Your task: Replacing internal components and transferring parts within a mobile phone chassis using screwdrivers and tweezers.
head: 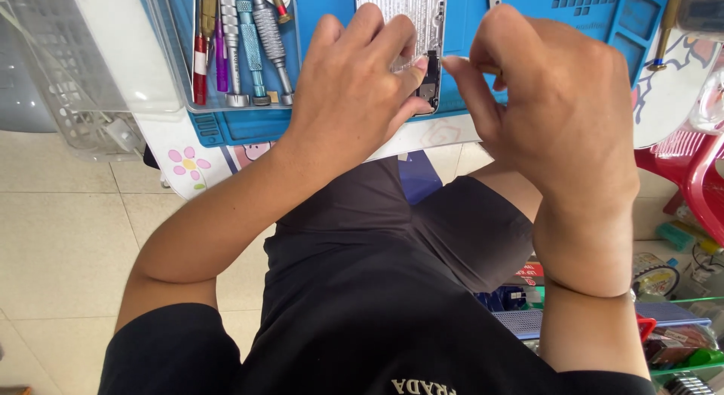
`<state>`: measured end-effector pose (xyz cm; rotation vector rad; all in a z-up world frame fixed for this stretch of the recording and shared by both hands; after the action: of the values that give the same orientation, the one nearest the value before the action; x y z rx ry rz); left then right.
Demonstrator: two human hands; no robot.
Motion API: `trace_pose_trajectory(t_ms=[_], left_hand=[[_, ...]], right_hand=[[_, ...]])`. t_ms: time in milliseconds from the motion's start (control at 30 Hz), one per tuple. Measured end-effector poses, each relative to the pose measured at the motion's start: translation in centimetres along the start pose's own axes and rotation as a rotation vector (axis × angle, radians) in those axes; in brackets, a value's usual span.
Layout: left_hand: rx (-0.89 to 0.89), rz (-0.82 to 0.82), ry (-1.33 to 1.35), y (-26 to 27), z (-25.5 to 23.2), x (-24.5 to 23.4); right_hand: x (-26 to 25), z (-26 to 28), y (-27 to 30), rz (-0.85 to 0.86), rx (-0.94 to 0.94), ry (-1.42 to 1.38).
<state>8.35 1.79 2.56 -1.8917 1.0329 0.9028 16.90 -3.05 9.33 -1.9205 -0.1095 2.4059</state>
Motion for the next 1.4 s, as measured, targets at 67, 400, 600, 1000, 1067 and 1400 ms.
trace_pose_trajectory(t_ms=[67,400,600,1000,1067,1400], left_hand=[[-0.003,-0.006,0.001,0.0,0.0,0.0],[-0.023,0.022,0.023,-0.2,0.1,0.1],[-0.018,0.023,0.020,-0.3,0.1,-0.1],[-0.007,0.007,-0.007,0.0,0.0,0.1],[-0.011,0.007,0.003,-0.1,0.1,0.1],[-0.008,0.014,0.022,0.1,0.1,0.3]], right_hand=[[-0.6,0.6,-0.4,-0.004,-0.031,0.049],[-0.4,-0.4,-1.3,0.116,0.079,0.176],[-0.6,0.0,-0.9,0.068,0.030,0.171],[-0.7,-0.2,-0.9,0.059,0.011,0.101],[-0.7,-0.6,-0.6,0.048,0.000,0.121],[-0.4,-0.7,0.9,-0.007,-0.048,-0.010]])
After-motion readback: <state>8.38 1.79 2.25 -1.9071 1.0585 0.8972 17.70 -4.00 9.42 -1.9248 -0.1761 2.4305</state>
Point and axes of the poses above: each hand's wrist, its own y-axis away from the middle knuckle, its own x-axis out of the palm, z = x × y, the point moved 10 cm from there along -y, towards the middle knuckle, and after that the axes turned 8 degrees about -x, right-handed, at the moved point
